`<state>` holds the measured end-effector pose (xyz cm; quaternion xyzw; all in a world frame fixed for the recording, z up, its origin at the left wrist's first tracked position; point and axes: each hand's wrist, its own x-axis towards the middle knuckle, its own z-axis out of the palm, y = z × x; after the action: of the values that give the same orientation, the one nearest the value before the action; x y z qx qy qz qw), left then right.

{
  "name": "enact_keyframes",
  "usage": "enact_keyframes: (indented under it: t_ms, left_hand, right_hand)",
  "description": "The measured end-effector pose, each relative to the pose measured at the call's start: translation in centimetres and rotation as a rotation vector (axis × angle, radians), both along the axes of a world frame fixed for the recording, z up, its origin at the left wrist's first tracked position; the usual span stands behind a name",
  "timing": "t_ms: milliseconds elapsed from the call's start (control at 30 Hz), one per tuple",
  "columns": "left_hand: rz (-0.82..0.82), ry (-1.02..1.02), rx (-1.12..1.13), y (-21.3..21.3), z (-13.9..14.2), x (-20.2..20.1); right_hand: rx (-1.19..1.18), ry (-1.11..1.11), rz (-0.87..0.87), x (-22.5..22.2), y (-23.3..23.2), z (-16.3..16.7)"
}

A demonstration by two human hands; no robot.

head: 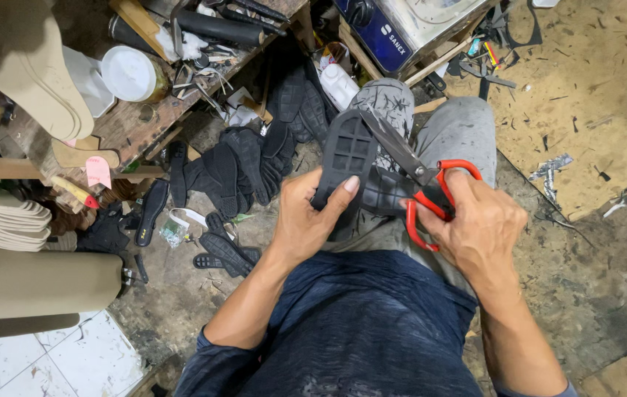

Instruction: The person trims the edges of black rubber shoe soles using red-handled shears. They hold each sole in one hand and cut along the perimeter, then place the trimmed sole aside and pick up another to repeat the process.

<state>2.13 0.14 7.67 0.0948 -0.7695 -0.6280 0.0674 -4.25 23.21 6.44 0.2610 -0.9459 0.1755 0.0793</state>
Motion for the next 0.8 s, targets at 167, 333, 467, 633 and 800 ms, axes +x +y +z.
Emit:
enact_keyframes:
  t_ms: [167, 333, 467, 633, 800]
  left_hand:
    - [-0.010, -0.024, -0.006, -1.0, -0.4, -0.2]
    - [0.136, -0.158, -0.015, -3.7, -5.5, 0.9]
    - [0.264, -0.161, 0.184, -8.6, -11.4, 1.8]
    - [0.461, -0.563, 0.016, -11.2, -15.0, 2.4]
    - [0.354, -0.301, 0.102, -12.7, -14.1, -3.7]
  right_hand:
    - [-0.003, -0.030, 0.017, -0.2, 0.3, -0.7]
    - [-0.109, -0.174, -0.027, 0.5, 1.3, -3.2]
    - [-0.272, -0.469, -0.270, 1.2, 3.6, -6.1]
    - [-0.671, -0.600, -0.339, 2.5, 6.8, -8.3]
    - [-0.777, -0.735, -0.482, 2.9, 7.8, -8.2]
